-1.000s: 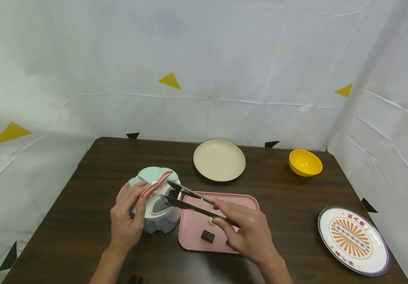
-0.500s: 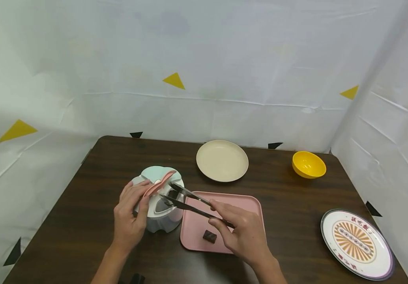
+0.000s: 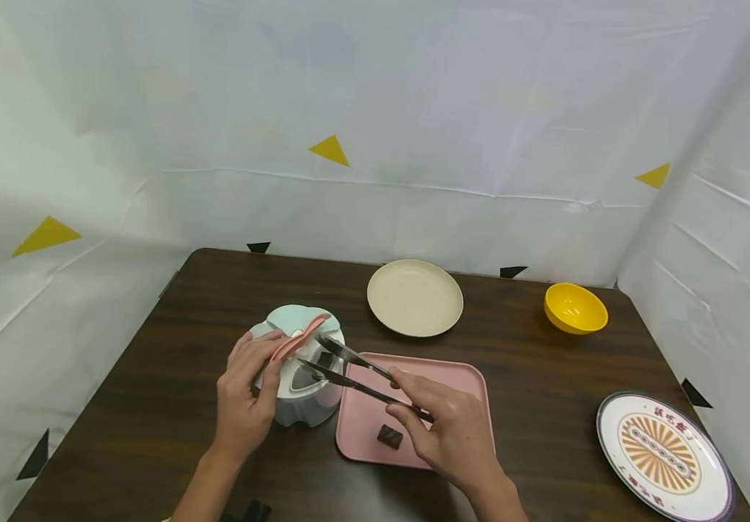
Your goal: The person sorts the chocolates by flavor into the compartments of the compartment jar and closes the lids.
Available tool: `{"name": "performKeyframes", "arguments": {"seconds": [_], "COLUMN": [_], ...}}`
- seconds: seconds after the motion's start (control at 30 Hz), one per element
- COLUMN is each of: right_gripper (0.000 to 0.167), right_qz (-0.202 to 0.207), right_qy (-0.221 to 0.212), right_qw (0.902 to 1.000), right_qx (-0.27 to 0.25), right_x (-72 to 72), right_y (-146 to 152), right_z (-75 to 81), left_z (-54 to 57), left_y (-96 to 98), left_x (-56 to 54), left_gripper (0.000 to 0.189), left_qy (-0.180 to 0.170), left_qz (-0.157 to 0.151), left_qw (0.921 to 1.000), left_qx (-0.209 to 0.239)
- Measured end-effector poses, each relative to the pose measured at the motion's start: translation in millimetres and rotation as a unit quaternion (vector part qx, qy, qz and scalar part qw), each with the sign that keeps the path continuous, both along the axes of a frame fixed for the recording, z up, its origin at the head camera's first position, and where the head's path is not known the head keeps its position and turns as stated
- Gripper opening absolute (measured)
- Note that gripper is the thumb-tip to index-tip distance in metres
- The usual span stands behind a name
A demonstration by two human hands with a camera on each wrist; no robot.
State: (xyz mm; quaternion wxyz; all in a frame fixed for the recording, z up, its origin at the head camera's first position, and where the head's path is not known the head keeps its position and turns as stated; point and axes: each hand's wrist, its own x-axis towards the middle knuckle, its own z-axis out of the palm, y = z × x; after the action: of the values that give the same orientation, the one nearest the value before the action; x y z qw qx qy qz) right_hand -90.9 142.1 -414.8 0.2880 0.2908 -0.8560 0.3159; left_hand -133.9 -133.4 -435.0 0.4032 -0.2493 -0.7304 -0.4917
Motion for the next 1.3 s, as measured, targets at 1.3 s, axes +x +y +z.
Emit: {"name": "performKeyframes", "arguments": {"seconds": [1.3], "right_gripper": [0.056], "right_qz": [-0.098], "right_qy": [-0.105], "right_qw": [0.9875], "right_qx": [0.064], "right_x": [25.6], "right_y": [70], "right_z": [-4.0], "left_z": [9.0], "left_y": [3.6], "left_x": [5.2], "left_gripper": [0.019], "left_qy": [0.005], "left_qz": [-0.001], "left_qw": [1.0], "left_qx": [0.0]}}
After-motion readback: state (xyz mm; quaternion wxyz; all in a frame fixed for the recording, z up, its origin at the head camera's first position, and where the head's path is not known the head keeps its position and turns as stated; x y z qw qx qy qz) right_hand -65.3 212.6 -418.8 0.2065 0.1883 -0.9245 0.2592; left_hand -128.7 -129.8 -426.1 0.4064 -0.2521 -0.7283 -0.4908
